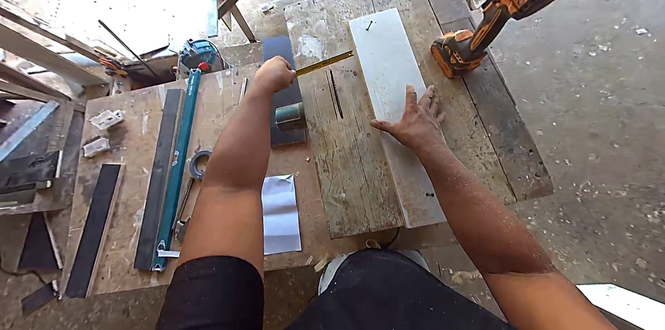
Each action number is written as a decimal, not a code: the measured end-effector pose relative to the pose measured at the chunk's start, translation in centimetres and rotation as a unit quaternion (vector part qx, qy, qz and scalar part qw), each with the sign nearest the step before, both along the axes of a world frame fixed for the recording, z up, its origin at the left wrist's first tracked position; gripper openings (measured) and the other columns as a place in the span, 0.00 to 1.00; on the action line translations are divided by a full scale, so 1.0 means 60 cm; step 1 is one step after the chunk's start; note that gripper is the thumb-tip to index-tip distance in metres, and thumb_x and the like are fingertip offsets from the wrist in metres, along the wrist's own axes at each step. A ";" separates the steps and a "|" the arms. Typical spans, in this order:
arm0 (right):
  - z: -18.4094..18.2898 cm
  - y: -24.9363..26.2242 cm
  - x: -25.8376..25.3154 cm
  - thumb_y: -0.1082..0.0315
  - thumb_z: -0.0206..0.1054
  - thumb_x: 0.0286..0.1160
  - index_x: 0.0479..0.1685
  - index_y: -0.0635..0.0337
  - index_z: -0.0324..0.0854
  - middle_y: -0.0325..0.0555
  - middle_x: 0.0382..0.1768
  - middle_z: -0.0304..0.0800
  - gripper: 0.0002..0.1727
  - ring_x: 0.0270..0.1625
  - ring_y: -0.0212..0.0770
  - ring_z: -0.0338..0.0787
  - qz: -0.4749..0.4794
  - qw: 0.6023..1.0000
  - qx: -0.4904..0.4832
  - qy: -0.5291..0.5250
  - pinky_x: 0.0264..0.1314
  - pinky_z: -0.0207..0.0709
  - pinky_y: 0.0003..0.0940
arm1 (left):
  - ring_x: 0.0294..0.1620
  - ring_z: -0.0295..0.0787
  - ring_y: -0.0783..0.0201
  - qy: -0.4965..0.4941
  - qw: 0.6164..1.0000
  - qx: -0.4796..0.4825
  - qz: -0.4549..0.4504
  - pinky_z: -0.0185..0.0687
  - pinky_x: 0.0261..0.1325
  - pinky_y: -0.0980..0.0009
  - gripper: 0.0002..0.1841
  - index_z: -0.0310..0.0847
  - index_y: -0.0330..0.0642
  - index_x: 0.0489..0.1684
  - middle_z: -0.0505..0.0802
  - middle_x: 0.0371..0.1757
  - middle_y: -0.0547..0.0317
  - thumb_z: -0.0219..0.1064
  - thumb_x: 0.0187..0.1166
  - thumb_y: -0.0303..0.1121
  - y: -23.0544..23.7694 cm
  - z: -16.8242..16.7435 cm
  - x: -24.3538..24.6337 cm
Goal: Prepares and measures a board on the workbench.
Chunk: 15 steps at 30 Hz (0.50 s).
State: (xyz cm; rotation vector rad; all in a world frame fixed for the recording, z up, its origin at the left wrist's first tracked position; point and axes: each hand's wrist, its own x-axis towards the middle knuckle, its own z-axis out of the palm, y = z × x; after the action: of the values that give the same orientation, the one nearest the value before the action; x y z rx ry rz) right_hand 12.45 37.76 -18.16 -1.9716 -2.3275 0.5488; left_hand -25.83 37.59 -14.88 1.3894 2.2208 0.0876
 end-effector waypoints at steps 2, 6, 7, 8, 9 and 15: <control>-0.007 0.001 -0.003 0.08 0.69 0.29 0.98 0.41 0.44 0.69 0.95 0.31 0.82 0.95 0.74 0.37 -0.006 1.000 -0.003 -0.005 0.83 0.41 0.85 | 0.47 0.93 0.45 0.029 0.999 -0.022 -0.017 0.82 0.55 0.35 0.19 0.90 0.40 0.42 0.95 0.43 0.45 0.57 0.87 0.44 0.038 -0.006 -0.016; -0.007 -0.003 -0.002 0.08 0.68 0.28 0.98 0.40 0.43 0.67 0.96 0.29 0.82 0.95 0.72 0.37 -0.004 1.000 -0.006 -0.021 0.84 0.39 0.83 | 0.46 0.93 0.44 0.062 0.996 -0.047 -0.043 0.82 0.52 0.34 0.19 0.90 0.40 0.38 0.95 0.41 0.46 0.59 0.86 0.44 0.084 -0.022 -0.028; -0.006 -0.002 -0.004 0.08 0.68 0.29 0.98 0.39 0.43 0.67 0.96 0.30 0.82 0.95 0.72 0.37 -0.004 1.000 -0.006 -0.026 0.85 0.39 0.82 | 0.45 0.93 0.43 0.074 0.995 -0.055 -0.047 0.82 0.50 0.33 0.18 0.90 0.40 0.36 0.94 0.40 0.45 0.60 0.85 0.44 0.091 -0.021 -0.026; -0.006 -0.002 -0.005 0.08 0.68 0.30 0.98 0.39 0.43 0.67 0.96 0.31 0.81 0.95 0.72 0.38 -0.004 1.000 -0.006 -0.030 0.85 0.40 0.82 | 0.46 0.92 0.41 0.086 0.993 -0.066 -0.049 0.81 0.49 0.31 0.18 0.89 0.40 0.36 0.94 0.41 0.43 0.61 0.84 0.44 0.094 -0.019 -0.023; -0.008 -0.002 -0.005 0.08 0.67 0.31 0.98 0.39 0.44 0.68 0.95 0.32 0.80 0.95 0.72 0.39 -0.002 1.000 -0.002 -0.030 0.85 0.40 0.82 | 0.47 0.91 0.39 0.096 0.991 -0.074 -0.048 0.80 0.47 0.30 0.17 0.88 0.39 0.35 0.93 0.41 0.41 0.61 0.83 0.44 0.096 -0.016 -0.019; -0.014 -0.004 -0.003 0.08 0.66 0.33 0.97 0.40 0.46 0.68 0.95 0.35 0.78 0.94 0.73 0.42 0.003 0.999 0.012 -0.032 0.84 0.42 0.82 | 0.52 0.89 0.34 0.136 0.984 -0.103 -0.051 0.78 0.47 0.28 0.17 0.87 0.38 0.37 0.92 0.45 0.36 0.63 0.82 0.44 0.098 0.002 0.002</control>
State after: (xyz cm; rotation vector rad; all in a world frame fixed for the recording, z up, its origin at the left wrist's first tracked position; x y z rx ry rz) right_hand 12.30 37.51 -18.98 -2.0008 -2.3653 0.4635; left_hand -25.70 43.48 -14.74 1.4670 2.2897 -0.3792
